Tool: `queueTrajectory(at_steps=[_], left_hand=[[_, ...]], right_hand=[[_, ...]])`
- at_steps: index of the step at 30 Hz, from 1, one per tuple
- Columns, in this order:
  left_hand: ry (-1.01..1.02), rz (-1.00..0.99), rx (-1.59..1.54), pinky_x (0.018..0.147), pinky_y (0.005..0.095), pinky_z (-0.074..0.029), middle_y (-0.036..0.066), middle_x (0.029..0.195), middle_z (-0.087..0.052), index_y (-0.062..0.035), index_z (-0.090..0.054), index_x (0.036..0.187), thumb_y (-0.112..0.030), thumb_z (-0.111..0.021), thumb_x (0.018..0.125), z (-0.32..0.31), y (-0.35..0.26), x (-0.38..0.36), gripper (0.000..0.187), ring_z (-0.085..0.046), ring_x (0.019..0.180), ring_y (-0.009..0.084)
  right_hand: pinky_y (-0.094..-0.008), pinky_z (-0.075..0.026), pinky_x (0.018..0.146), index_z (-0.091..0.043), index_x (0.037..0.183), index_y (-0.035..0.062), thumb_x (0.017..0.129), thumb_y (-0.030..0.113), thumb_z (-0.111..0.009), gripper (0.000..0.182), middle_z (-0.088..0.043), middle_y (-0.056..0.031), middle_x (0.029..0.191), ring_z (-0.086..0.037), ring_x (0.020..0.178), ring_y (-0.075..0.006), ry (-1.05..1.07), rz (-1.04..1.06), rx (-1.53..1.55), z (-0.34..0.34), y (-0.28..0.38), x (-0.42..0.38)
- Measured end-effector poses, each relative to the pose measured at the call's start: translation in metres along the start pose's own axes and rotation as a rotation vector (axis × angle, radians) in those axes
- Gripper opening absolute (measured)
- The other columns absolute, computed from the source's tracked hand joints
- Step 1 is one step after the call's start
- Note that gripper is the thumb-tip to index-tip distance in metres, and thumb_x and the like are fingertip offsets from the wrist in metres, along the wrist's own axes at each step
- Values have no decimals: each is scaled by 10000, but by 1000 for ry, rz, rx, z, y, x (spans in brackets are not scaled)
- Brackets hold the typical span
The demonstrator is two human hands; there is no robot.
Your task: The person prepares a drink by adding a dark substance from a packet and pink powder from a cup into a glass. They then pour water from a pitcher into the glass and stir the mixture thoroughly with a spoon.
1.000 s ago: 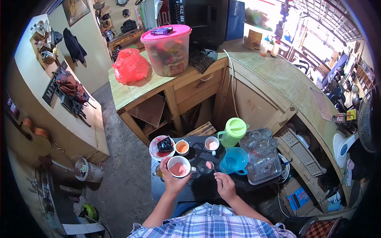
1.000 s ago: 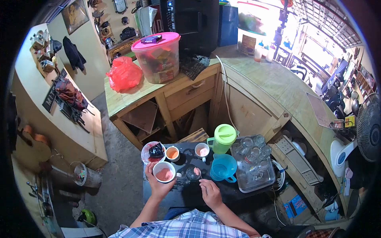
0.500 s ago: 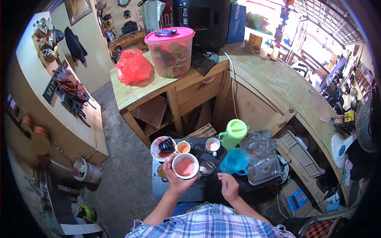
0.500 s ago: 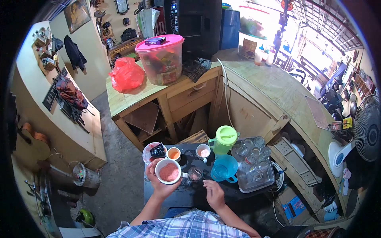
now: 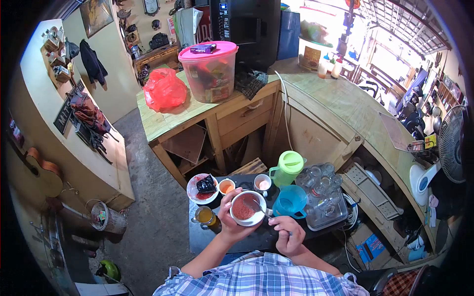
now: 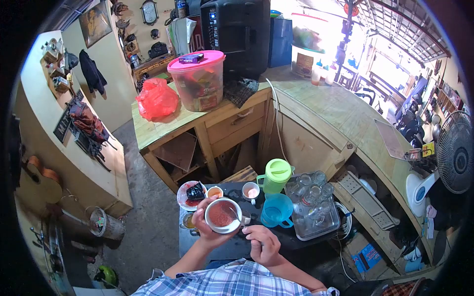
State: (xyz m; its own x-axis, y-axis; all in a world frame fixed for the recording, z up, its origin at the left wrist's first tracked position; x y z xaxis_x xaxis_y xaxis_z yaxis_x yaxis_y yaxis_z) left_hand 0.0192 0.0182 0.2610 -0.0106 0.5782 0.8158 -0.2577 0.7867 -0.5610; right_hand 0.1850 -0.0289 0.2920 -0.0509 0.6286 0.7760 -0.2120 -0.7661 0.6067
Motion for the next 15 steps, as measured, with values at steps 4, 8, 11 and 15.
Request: queueTrajectory(at_steps=[4,8,11,15], left_hand=[[-14,9,-34,959,478,-444,245,1305,-385,-206,-182,1340,-133,-883,606,-1,3,-2,1018,-483,1192,385],[3,24,-21,944,464,-457,240,1305,-395,-201,-197,1349,-138,-886,598,-2,6,-1,1021,-494,1180,385],[14,37,-11,932,458,-465,237,1304,-400,-200,-199,1353,-139,-887,595,-2,9,-1,1025,-500,1171,384],[24,76,12,916,451,-471,236,1296,-414,-203,-201,1360,-139,-885,595,-5,12,0,1028,-503,1168,376]], right_hand=[[-324,-532,716,-513,936,4,969,117,-482,122,-647,-174,914,-657,799,-248,21,-76,-2,-5,-4,-1],[-336,-522,732,-476,949,-6,1001,169,-421,191,-621,-179,899,-644,781,-226,0,-196,103,-8,-17,-6],[-338,-518,762,-460,976,-4,1013,167,-389,189,-602,-173,934,-634,806,-215,-52,-314,197,-8,-28,-8],[-342,-521,791,-443,997,-4,1020,163,-367,185,-584,-170,974,-629,832,-217,-92,-395,284,-9,-43,-16]])
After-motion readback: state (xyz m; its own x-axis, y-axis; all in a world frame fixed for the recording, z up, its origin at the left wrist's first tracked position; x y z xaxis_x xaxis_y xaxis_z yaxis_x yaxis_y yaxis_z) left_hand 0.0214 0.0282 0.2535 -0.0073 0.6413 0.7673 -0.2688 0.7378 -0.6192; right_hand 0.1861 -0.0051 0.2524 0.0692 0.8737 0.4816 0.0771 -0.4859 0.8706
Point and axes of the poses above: each hand's wrist, its own x-axis towards the middle knuckle, its own z-axis out of the back of the hand, y = z × x, the point moved 7 cm from there along x, towards the middle knuckle
